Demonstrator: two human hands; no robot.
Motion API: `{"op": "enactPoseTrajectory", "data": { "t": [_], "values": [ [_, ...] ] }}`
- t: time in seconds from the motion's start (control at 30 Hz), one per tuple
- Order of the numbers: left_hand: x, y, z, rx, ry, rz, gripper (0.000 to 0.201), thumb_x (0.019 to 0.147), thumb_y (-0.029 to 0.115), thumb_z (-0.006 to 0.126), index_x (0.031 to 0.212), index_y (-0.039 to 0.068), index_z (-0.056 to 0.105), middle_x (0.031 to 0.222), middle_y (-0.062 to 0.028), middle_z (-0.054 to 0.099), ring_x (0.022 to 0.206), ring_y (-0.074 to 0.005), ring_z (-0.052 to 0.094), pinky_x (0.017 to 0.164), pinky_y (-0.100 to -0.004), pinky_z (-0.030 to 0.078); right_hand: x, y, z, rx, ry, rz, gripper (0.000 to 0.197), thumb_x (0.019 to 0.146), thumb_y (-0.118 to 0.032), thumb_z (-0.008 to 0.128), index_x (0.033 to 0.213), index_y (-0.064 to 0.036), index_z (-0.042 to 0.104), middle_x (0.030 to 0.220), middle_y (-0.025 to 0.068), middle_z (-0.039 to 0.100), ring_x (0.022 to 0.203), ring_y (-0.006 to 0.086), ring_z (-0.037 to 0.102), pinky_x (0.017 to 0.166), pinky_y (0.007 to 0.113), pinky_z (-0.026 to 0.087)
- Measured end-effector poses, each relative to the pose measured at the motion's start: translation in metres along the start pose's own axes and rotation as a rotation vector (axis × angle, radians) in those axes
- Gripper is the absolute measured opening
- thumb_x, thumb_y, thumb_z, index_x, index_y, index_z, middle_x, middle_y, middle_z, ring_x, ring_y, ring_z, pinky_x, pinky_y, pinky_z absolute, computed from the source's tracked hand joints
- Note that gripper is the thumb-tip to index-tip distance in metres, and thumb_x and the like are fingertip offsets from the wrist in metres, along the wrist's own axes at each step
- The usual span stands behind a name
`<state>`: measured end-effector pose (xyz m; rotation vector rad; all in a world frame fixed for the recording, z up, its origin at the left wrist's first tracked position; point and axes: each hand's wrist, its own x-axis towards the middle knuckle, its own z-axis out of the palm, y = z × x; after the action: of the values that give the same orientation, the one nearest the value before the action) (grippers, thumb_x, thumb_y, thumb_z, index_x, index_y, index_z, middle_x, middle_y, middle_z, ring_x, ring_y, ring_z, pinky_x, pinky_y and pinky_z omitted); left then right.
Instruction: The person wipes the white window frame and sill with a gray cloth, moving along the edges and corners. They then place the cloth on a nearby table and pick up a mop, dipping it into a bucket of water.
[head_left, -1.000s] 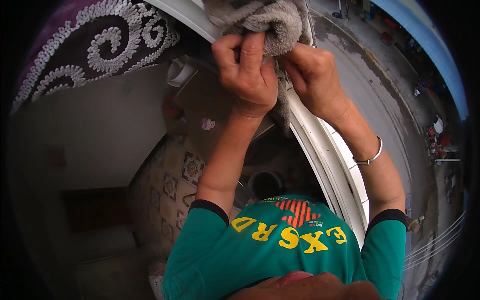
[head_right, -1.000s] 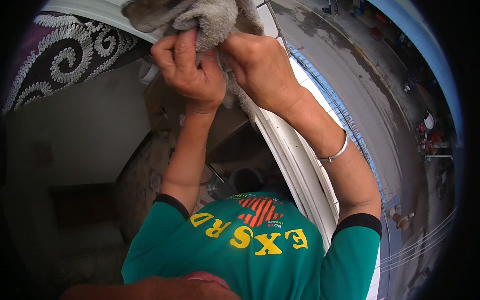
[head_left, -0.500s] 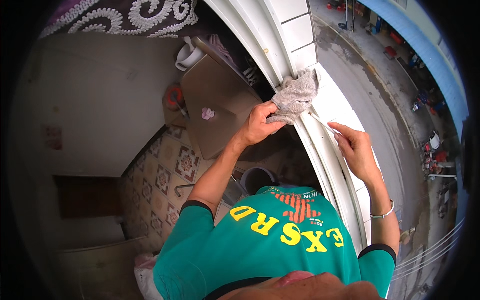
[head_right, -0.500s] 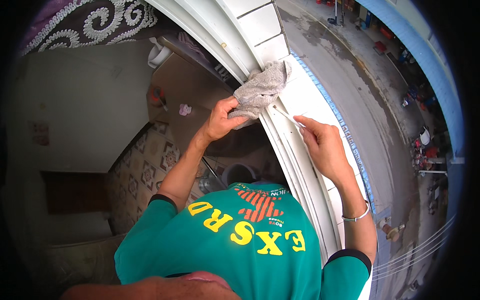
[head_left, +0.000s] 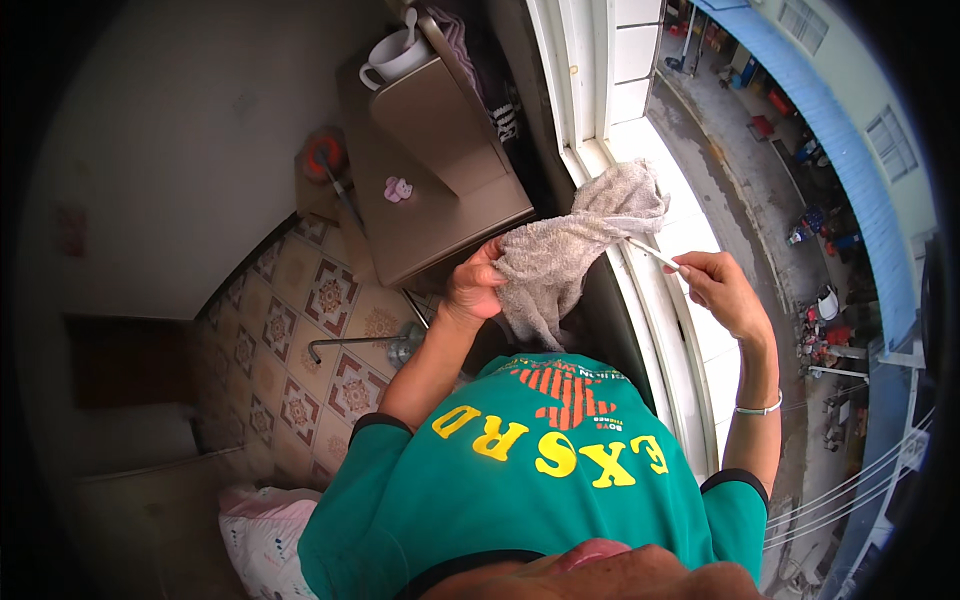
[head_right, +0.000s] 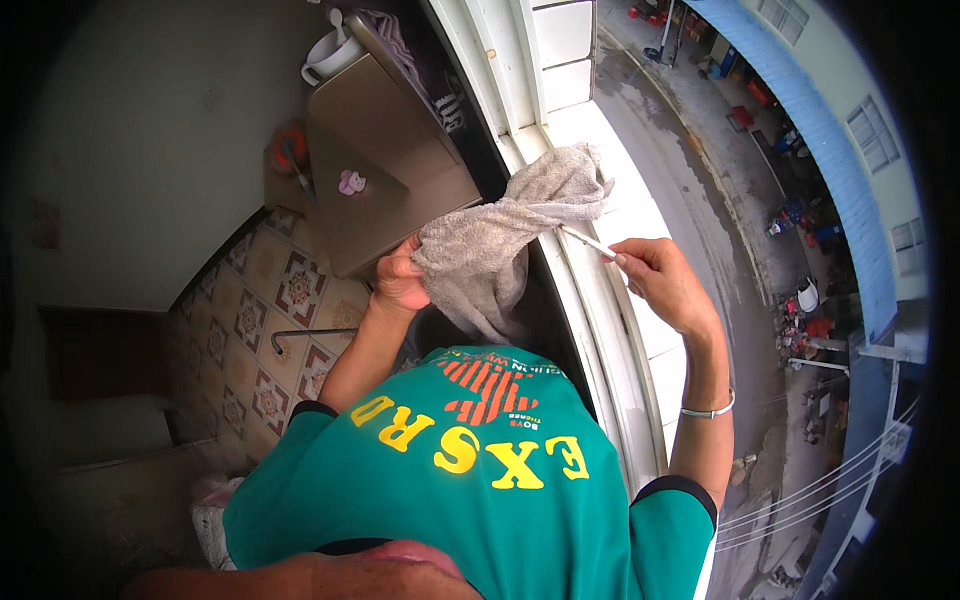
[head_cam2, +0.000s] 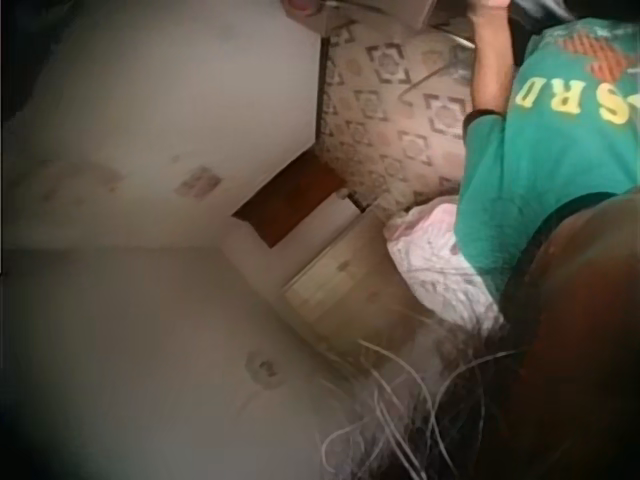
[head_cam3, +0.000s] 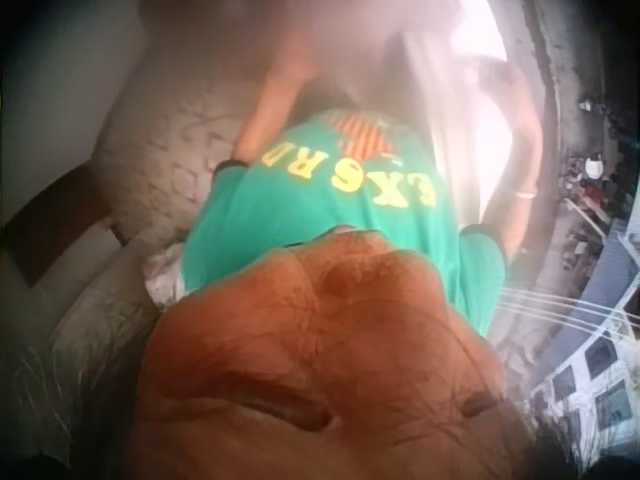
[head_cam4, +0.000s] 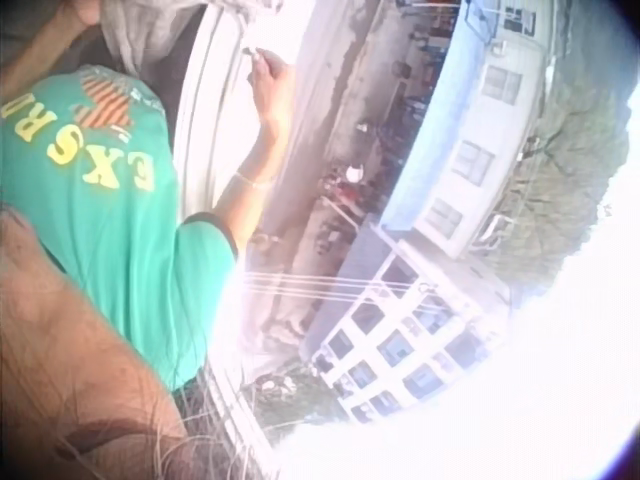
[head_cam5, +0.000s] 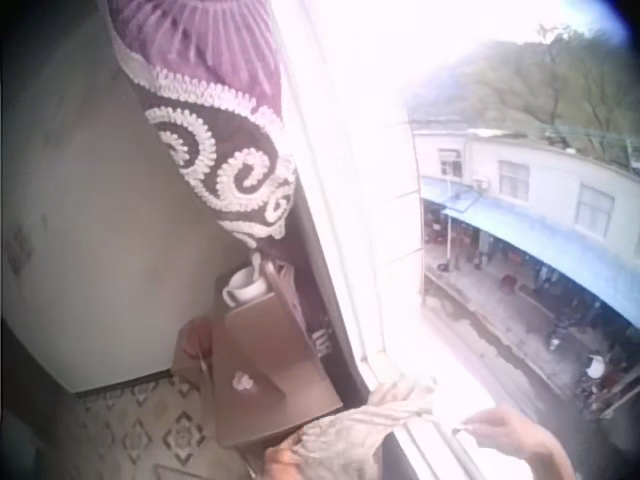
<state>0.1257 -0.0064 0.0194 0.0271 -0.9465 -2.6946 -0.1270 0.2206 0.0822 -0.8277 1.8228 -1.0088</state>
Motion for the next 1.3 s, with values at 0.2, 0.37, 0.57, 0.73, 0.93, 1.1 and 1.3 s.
{"op": "enactPoseTrajectory", "data": {
  "t": [0.2,0.37,0.57,0.73,0.93,1.1,1.3],
  "values": [
    [0.006,-0.006,0.004,-0.119,0.162,0.109,0.074,0.067,0.017,0.068,0.135,0.0,0.047,0.13,-0.017,0.056,0.121,-0.0341,0.054,0.106,-0.0479,0.041,0.016,-0.005,0.011,-0.005,0.222,-0.089,0.026,0.098,-0.016,0.053,0.093,0.0046,0.066,0.06,-0.0044,0.042,0.055,0.0059,0.036,0.051,0.026,0.03],
    [0.01,-0.016,0.011,-0.092,0.133,0.059,0.074,0.068,0.018,0.073,0.136,0.003,0.047,0.129,-0.014,0.057,0.12,-0.0302,0.055,0.105,-0.0449,0.042,0.049,-0.04,0.04,-0.002,0.422,-0.302,0.022,0.096,-0.013,0.055,0.108,0.0037,0.065,0.06,-0.0018,0.043,0.057,0.0053,0.04,0.053,0.025,0.035],
    [0.022,-0.025,0.011,0.051,0.151,0.106,0.072,0.072,0.011,0.069,0.14,0.003,0.044,0.137,-0.0143,0.052,0.128,-0.0306,0.049,0.111,-0.047,0.035,0.073,-0.083,0.053,-0.672,0.455,-0.416,0.017,0.09,-0.015,0.056,0.097,-0.006,0.068,0.083,0.0236,0.066,0.082,0.0435,0.063,0.072,0.049,0.05],
    [0.018,-0.023,0.004,0.066,0.233,0.131,0.071,0.07,0.008,0.068,0.138,0.003,0.047,0.136,-0.013,0.054,0.129,-0.0294,0.048,0.113,-0.0461,0.032,0.053,-0.099,0.055,-0.838,0.463,-0.389,0.013,0.086,-0.011,0.053,0.08,-0.0027,0.061,0.072,0.0244,0.062,0.073,0.0453,0.061,0.065,0.053,0.048],
    [0.021,-0.022,-0.011,0.047,0.117,0.122,0.067,0.071,0.006,0.068,0.136,0.001,0.049,0.129,-0.0099,0.058,0.124,-0.0239,0.052,0.11,-0.039,0.035,0.087,-0.073,0.057,-0.909,0.472,-0.413,0.011,0.086,-0.008,0.048,0.083,-0.0036,0.058,0.069,0.0223,0.061,0.07,0.0443,0.062,0.064,0.055,0.047],
    [0.044,-0.026,-0.002,0.227,0.119,0.196,0.071,0.074,0.003,0.071,0.139,0.0,0.043,0.132,-0.0087,0.054,0.125,-0.0218,0.05,0.111,-0.0367,0.033,0.101,-0.088,0.074,-1.004,0.485,-0.423,0.015,0.084,-0.006,0.051,0.093,-0.0043,0.062,0.067,0.0183,0.063,0.067,0.0389,0.065,0.059,0.048,0.051],
    [0.084,-0.053,-0.005,1.148,0.265,0.506,0.064,0.076,-0.002,0.063,0.136,-0.005,0.041,0.128,-0.0232,0.054,0.119,-0.0355,0.054,0.102,-0.0373,0.041,0.116,-0.088,0.082,-1.16,0.363,-0.426,0.011,0.081,-0.006,0.056,0.087,0.0,0.063,0.066,0.0161,0.064,0.065,0.034,0.067,0.057,0.041,0.054]
  ]
}}
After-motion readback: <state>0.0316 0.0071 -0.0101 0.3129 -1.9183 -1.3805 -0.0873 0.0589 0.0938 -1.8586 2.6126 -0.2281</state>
